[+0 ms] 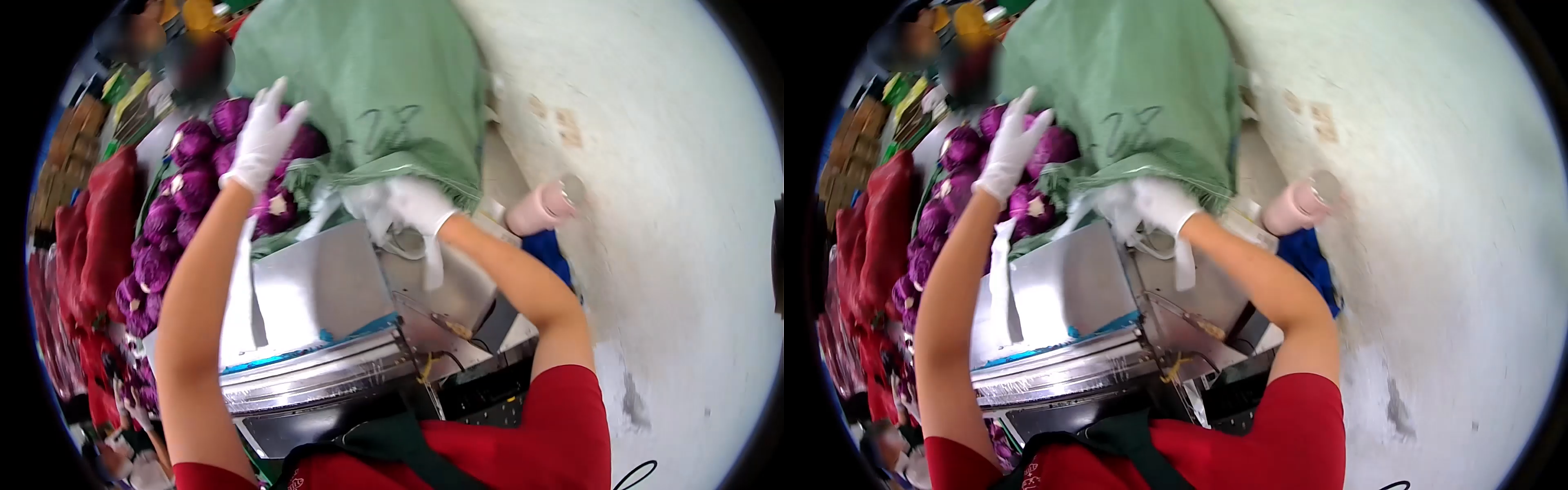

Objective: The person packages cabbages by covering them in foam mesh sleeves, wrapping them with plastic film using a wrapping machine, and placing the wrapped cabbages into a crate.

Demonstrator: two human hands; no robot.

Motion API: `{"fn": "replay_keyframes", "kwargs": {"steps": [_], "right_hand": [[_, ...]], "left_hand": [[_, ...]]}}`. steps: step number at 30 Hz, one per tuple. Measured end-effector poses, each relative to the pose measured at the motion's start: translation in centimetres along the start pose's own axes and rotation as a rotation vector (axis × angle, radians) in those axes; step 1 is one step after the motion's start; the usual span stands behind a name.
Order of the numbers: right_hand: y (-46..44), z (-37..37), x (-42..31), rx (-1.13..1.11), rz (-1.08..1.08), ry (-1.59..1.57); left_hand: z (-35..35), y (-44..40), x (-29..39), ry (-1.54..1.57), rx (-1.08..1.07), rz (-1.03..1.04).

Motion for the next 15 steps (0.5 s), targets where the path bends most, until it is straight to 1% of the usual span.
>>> {"fn": "replay_keyframes", "kwargs": {"steps": [2,3,4,6,8,9,10,11,12,14,15], "right_hand": [[4.9,3.7,-0.8,0.445,-0.112,0.641],[6.1,4.5,-1.0,0.496,-0.149,0.825],[6.8,3.9,-1.6,0.508,-0.152,0.824],[8.2,2.5,-3.3,0.396,-0.110,0.559],[8.9,-1.0,-4.7,0.212,0.018,0.234],[9.3,-2.7,-5.4,0.137,0.100,0.083],[9.2,-2.7,-4.1,0.333,-0.062,0.015],[10.0,-3.9,-4.4,0.445,-0.158,0.092],[10.5,-5.2,-4.5,0.476,-0.149,0.076],[11.5,-7.1,-5.5,0.649,-0.229,0.168],[11.3,-7.2,-5.0,0.575,-0.140,0.071]], "left_hand": [[-1.5,0.9,-1.3,0.159,-0.144,-0.064],[-2.6,1.7,-0.5,0.254,-0.225,-0.117],[-4.5,2.9,0.4,0.340,-0.300,-0.177],[-9.6,5.5,5.4,0.297,-0.351,-0.257],[-13.2,9.2,5.9,0.398,-0.308,-0.172],[-15.0,10.8,6.1,0.432,-0.302,-0.185],[-17.0,12.4,6.1,0.463,-0.291,-0.198],[-19.3,14.2,5.6,0.417,-0.363,-0.320],[-21.5,15.9,5.6,0.423,-0.333,-0.344],[-25.6,19.7,4.8,0.431,-0.304,-0.465],[-27.6,21.8,4.2,0.432,-0.286,-0.486]]}}
Point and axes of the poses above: each hand's wrist, its own y-axis away from the middle knuckle, its own z-axis out of the palm, x = y × z, the point moved 2 cm from there along -y, towards the middle knuckle, and after that the axes turned 6 degrees about x, right-handed, at the moved point
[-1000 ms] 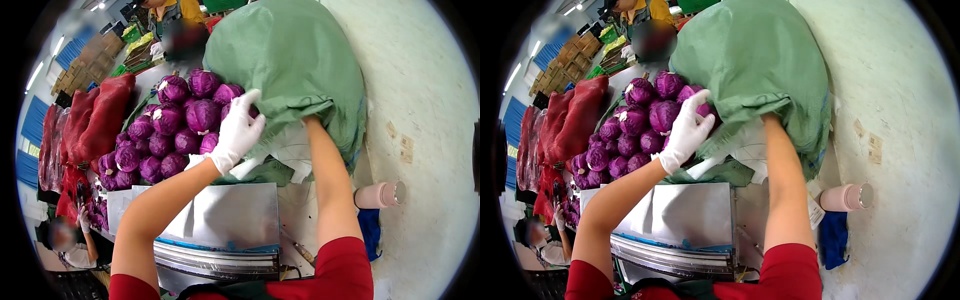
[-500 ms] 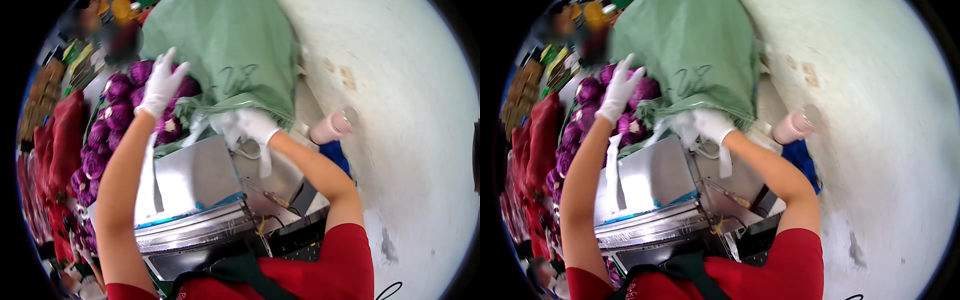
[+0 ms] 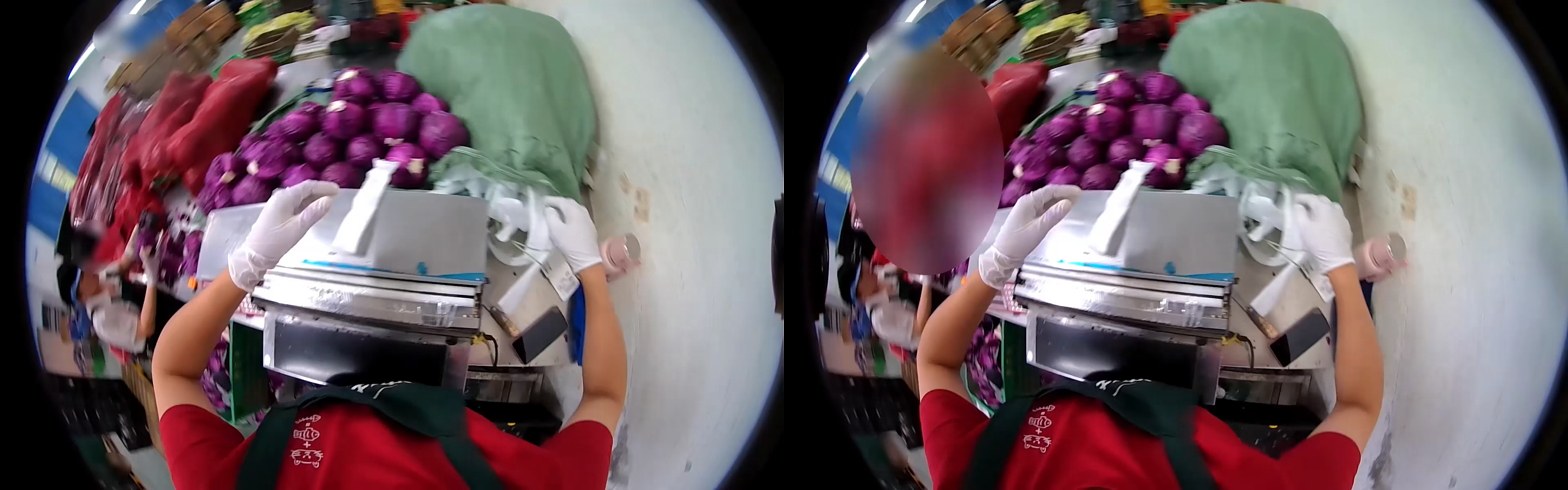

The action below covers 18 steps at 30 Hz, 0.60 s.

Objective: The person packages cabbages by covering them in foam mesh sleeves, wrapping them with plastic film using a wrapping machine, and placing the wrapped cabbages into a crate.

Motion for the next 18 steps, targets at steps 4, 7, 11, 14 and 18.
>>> {"fn": "replay_keyframes", "kwargs": {"steps": [4,7,11,14,18], "right_hand": [[0.6,2.1,-1.3,-0.076,0.043,0.272],[0.9,4.2,-8.8,-0.038,-0.183,-0.042],[0.9,10.8,-18.8,-0.230,-0.819,0.143],[0.9,16.6,-22.5,-0.338,-1.027,0.346],[-0.2,21.4,-23.2,-0.398,-1.193,0.317]], "left_hand": [[-4.8,10.9,-4.0,0.016,0.225,-0.168],[-6.9,19.2,-7.3,0.150,0.423,-0.352],[-8.0,27.0,-10.7,0.162,0.574,-0.422],[-8.0,28.8,-9.7,0.308,0.614,-0.432],[-9.8,30.8,-11.8,0.470,0.654,-0.393]]}}
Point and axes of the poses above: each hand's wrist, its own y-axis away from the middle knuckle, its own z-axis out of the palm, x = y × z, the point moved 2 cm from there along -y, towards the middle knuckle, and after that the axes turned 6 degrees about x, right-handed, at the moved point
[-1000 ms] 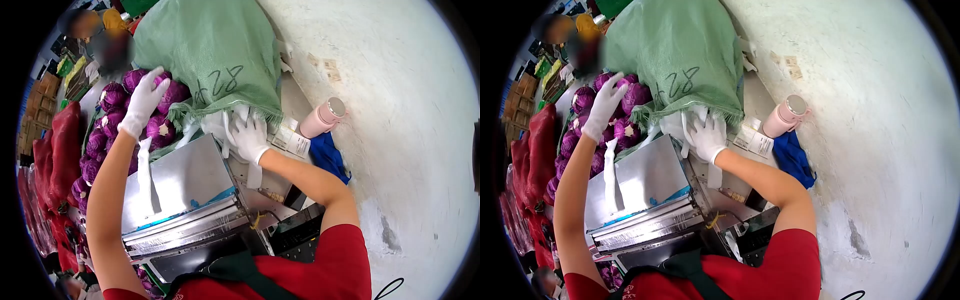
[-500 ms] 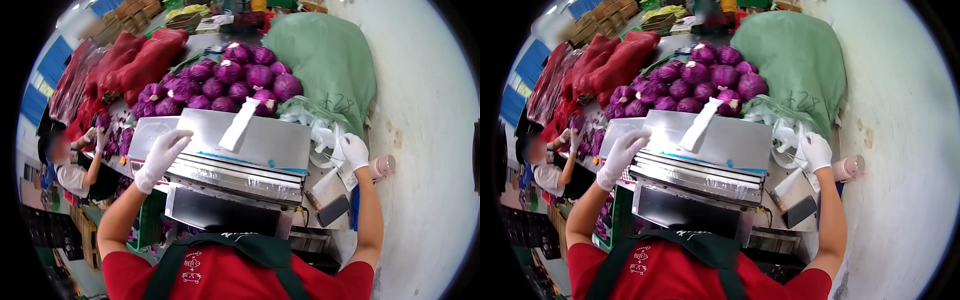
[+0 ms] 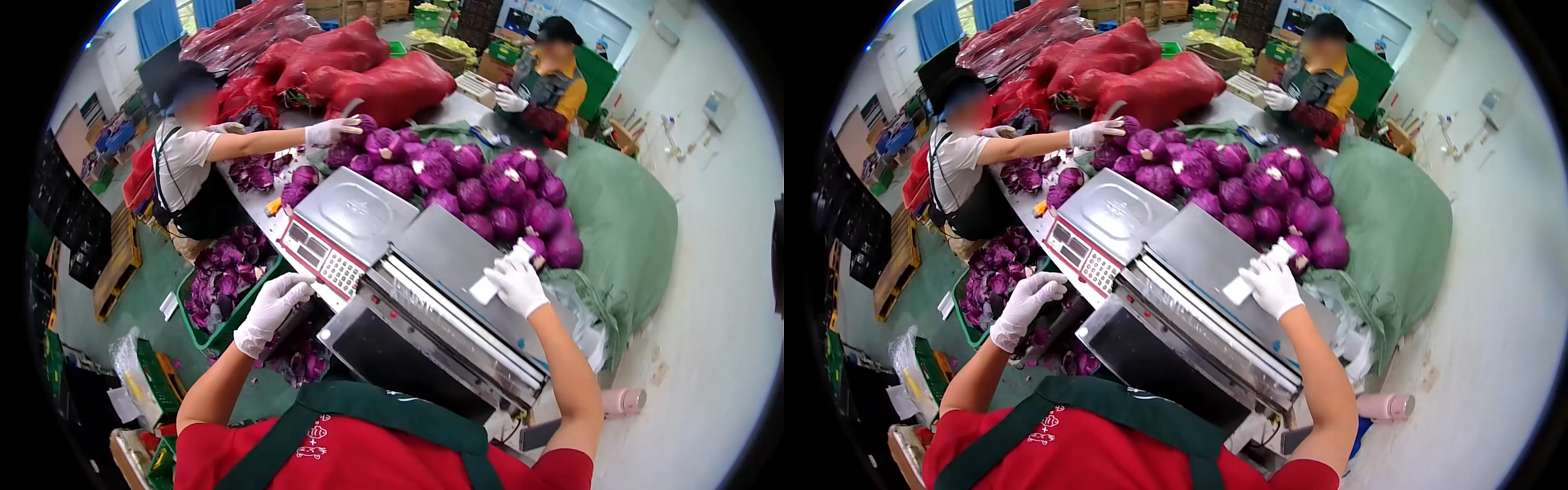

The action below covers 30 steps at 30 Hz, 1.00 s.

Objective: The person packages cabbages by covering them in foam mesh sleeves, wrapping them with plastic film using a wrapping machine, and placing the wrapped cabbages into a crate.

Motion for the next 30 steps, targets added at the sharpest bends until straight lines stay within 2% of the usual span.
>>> {"fn": "replay_keyframes", "kwargs": {"steps": [3,6,7,9,10,11,14,15,17,21,23,24,27,30], "right_hand": [[-1.7,0.2,0.3,0.033,0.064,-0.160],[-4.8,-4.4,-1.0,0.396,0.235,-0.293],[-6.0,-6.5,-1.9,0.443,0.308,-0.301],[-8.0,-10.9,-4.5,0.500,0.448,-0.365],[-8.7,-12.4,-5.8,0.551,0.436,-0.285],[-9.2,-13.5,-7.0,0.599,0.423,-0.204],[-9.8,-15.3,-10.2,0.533,0.507,-0.115],[-9.6,-15.4,-11.1,0.531,0.515,-0.101],[-8.5,-15.8,-12.3,0.481,0.553,0.063],[-5.5,-18.4,-14.7,0.346,0.674,0.222],[-3.6,-19.5,-16.2,0.311,0.698,0.246],[-2.1,-19.2,-16.8,0.299,0.828,0.134],[-1.4,-19.1,-18.7,0.328,0.884,0.138],[-0.8,-18.6,-19.2,0.334,0.954,0.038]], "left_hand": [[-2.9,-2.4,-1.0,-0.005,0.035,-0.019],[-5.0,-7.3,-1.1,-0.291,0.041,0.189],[-5.3,-10.0,-2.1,-0.197,0.029,0.181],[-5.2,-16.8,-2.3,-0.300,0.062,0.220],[-4.6,-21.0,-2.9,-0.251,0.131,0.384],[-3.7,-25.3,-3.3,-0.198,0.201,0.352],[-0.2,-37.3,-2.9,-0.175,0.397,0.234],[1.3,-42.0,-4.7,-0.134,0.457,0.185],[4.3,-44.4,-3.8,-0.188,0.558,-0.007],[7.6,-47.4,-3.4,-0.440,0.521,-0.174],[7.8,-47.4,-3.8,-0.439,0.549,-0.151],[8.0,-47.4,-4.1,-0.420,0.605,-0.127],[7.4,-48.0,-4.4,-0.373,0.627,-0.125],[6.8,-48.5,-6.4,-0.172,0.629,0.023]]}}
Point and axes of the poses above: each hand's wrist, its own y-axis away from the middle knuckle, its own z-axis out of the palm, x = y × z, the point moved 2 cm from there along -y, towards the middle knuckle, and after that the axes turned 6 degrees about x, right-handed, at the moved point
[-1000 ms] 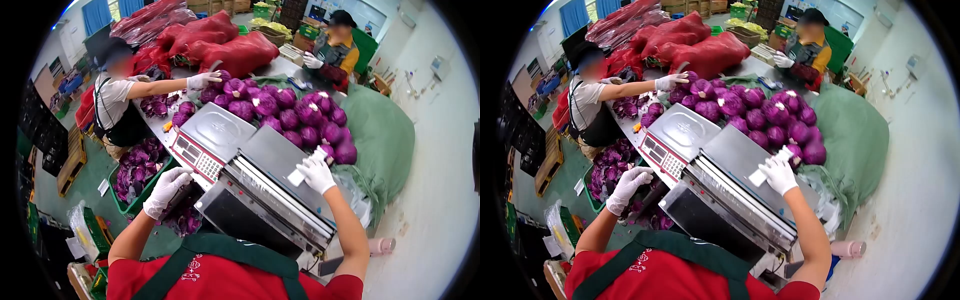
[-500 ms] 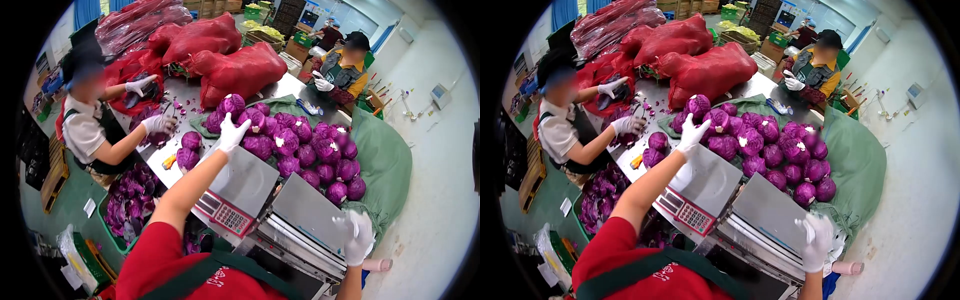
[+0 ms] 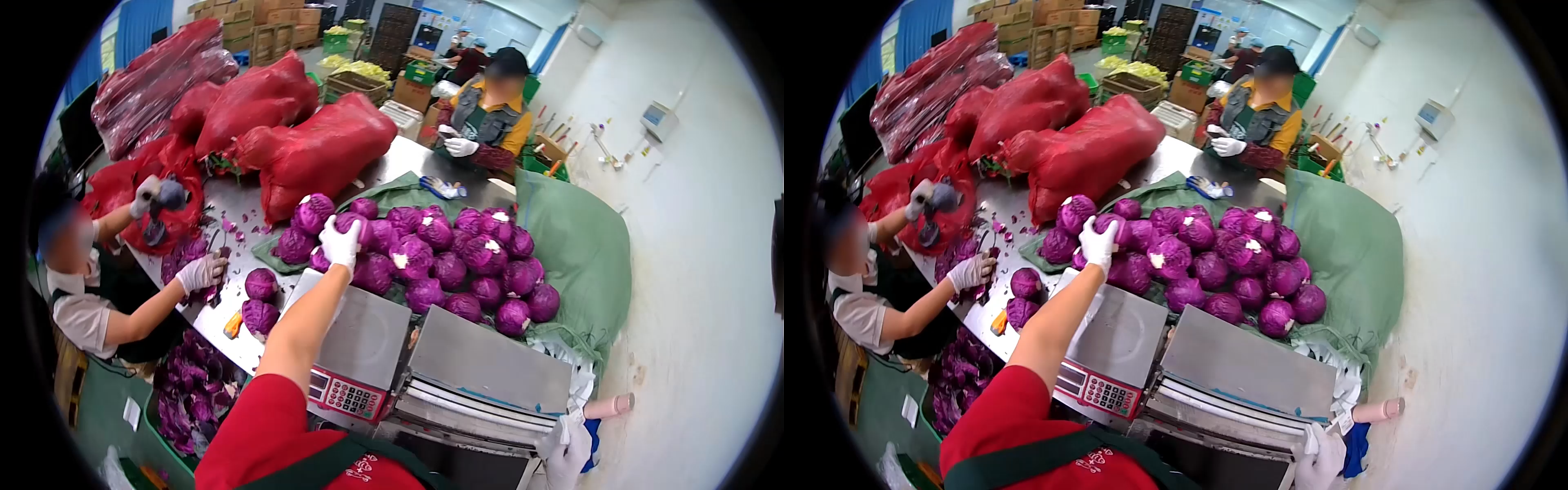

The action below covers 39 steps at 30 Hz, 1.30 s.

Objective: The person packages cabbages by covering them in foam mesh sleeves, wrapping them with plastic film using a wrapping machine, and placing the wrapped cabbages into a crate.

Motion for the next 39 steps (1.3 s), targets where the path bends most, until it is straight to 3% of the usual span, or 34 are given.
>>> {"fn": "replay_keyframes", "kwargs": {"steps": [3,4,6,7,10,11,12,13,15,17,19,21,25,27,30,34,37,39], "right_hand": [[1.6,0.8,1.4,0.082,0.131,-0.021],[0.6,0.7,0.6,0.089,0.252,-0.177],[0.8,1.1,1.3,0.067,0.410,-0.367],[1.2,1.6,1.7,0.023,0.377,-0.384],[2.8,4.2,3.6,-0.053,0.245,-0.052],[4.3,6.6,7.3,-0.149,-0.076,0.120],[4.1,7.1,7.2,-0.164,-0.033,-0.031],[3.5,7.4,6.5,-0.169,-0.201,0.034],[2.2,7.3,4.3,-0.169,-0.342,0.014],[0.5,8.0,3.2,-0.242,-0.407,-0.080],[-0.2,7.7,1.6,-0.325,-0.434,-0.141],[-1.0,7.3,-1.1,-0.373,-0.319,-0.297],[-1.8,8.0,-3.3,-0.263,-0.582,-0.231],[-2.2,7.5,-4.6,-0.472,-0.267,-0.275],[-2.6,7.2,-6.5,-0.449,-0.249,-0.371],[-3.4,9.7,-5.5,-0.456,-0.308,-0.510],[-3.2,9.0,-6.7,-0.491,-0.262,-0.569],[-3.3,8.3,-8.4,-0.508,-0.215,-0.627]], "left_hand": [[-1.6,0.4,0.2,0.321,-0.090,-0.039],[-3.1,1.0,1.2,0.236,-0.059,0.020],[-6.8,2.3,3.3,0.256,-0.281,0.032],[-9.0,4.0,4.8,0.272,-0.401,0.016],[-14.7,8.9,6.6,0.005,-0.565,0.112],[-15.4,10.3,5.6,0.026,-0.612,0.078],[-15.6,11.1,4.3,0.055,-0.664,0.054],[-16.4,12.0,4.0,-0.057,-0.665,0.086],[-17.0,13.4,2.6,-0.233,-0.654,0.204],[-16.5,14.8,1.0,-0.198,-0.407,0.467],[-17.7,16.5,1.6,-0.173,-0.427,0.387],[-18.4,17.3,1.4,-0.170,-0.414,0.432],[-19.8,18.2,2.0,-0.195,-0.476,0.364],[-20.1,18.3,2.0,-0.173,-0.417,0.358],[-20.4,19.4,1.2,-0.117,-0.261,0.312],[-20.5,21.0,0.1,-0.069,-0.377,0.128],[-20.2,20.6,-0.9,-0.052,-0.423,0.148],[-19.1,20.7,-2.0,-0.122,-0.139,0.288]]}}
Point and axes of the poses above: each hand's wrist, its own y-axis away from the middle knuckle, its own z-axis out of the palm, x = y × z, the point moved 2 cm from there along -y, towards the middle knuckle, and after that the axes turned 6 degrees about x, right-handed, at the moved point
